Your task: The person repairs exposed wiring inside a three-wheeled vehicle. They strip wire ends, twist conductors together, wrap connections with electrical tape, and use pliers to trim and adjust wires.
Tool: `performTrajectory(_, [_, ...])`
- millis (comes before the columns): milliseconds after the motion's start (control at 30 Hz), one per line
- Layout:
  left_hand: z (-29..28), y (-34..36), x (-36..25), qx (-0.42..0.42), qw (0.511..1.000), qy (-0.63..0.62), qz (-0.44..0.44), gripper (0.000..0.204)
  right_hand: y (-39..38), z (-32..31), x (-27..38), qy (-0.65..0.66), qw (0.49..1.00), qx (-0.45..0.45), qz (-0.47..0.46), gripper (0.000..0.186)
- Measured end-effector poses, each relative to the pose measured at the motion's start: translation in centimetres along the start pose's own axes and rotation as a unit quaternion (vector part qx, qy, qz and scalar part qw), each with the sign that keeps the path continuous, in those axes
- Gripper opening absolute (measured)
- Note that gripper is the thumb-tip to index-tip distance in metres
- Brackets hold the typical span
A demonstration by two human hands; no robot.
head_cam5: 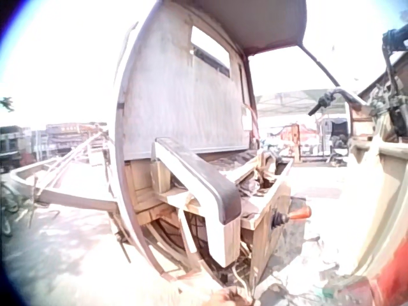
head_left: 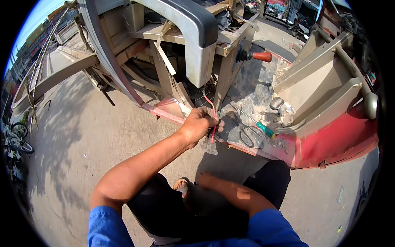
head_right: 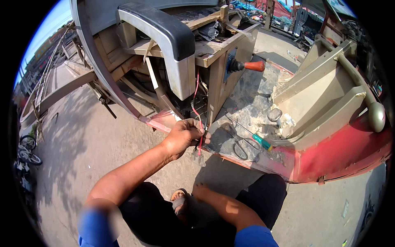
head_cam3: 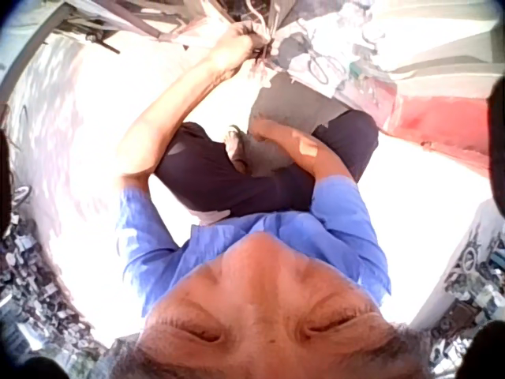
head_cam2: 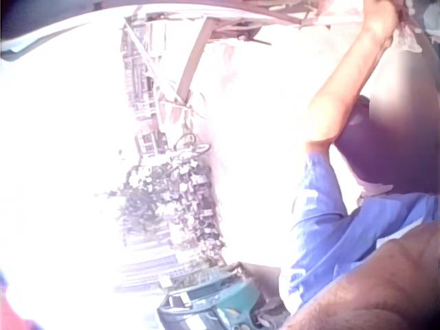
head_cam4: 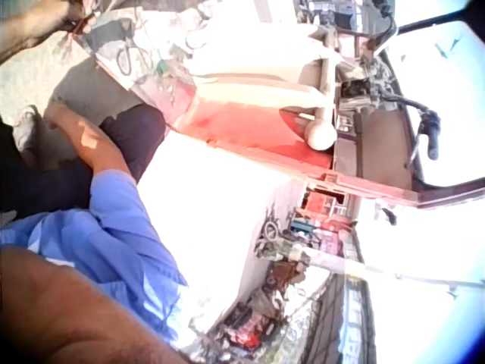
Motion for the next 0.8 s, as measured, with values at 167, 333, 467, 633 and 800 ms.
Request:
performTrajectory(167, [0.6,0.7,0.3,0.007,1.000,0.002,0.011,0.008,0.6,0.7,-1.1,0.106,0.994,-0.026,0.000,0.033])
performTrajectory(333, [1.0,1.3,0.6,-0.003,0.999,0.032,0.026,0.007,-7.2,-9.5,-3.5,0.157,0.976,-0.149,0.025,0.023])
performTrajectory(467, [1.7,1.7,0.9,-0.001,0.997,0.079,0.021,0.008,-12.9,-13.9,-6.3,0.190,0.954,-0.234,0.000,0.018])
performTrajectory(633, [1.0,2.0,1.4,-0.031,0.997,0.071,-0.003,0.009,-19.8,-18.5,-11.4,0.201,0.975,-0.090,-0.019,0.032])
performTrajectory(800, [1.5,2.3,1.4,-0.046,0.996,0.071,-0.009,0.010,-23.8,-20.9,-19.6,0.652,0.730,-0.188,-0.075,0.032])
Point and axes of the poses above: each hand's wrist, its own y-axis towards the middle knuckle, its own z-axis out of the palm, x = y × z, the point moved 4 cm from there along y, towards the middle knuckle, and after that the axes turned 14 degrees about z, right-handed, at the moved point
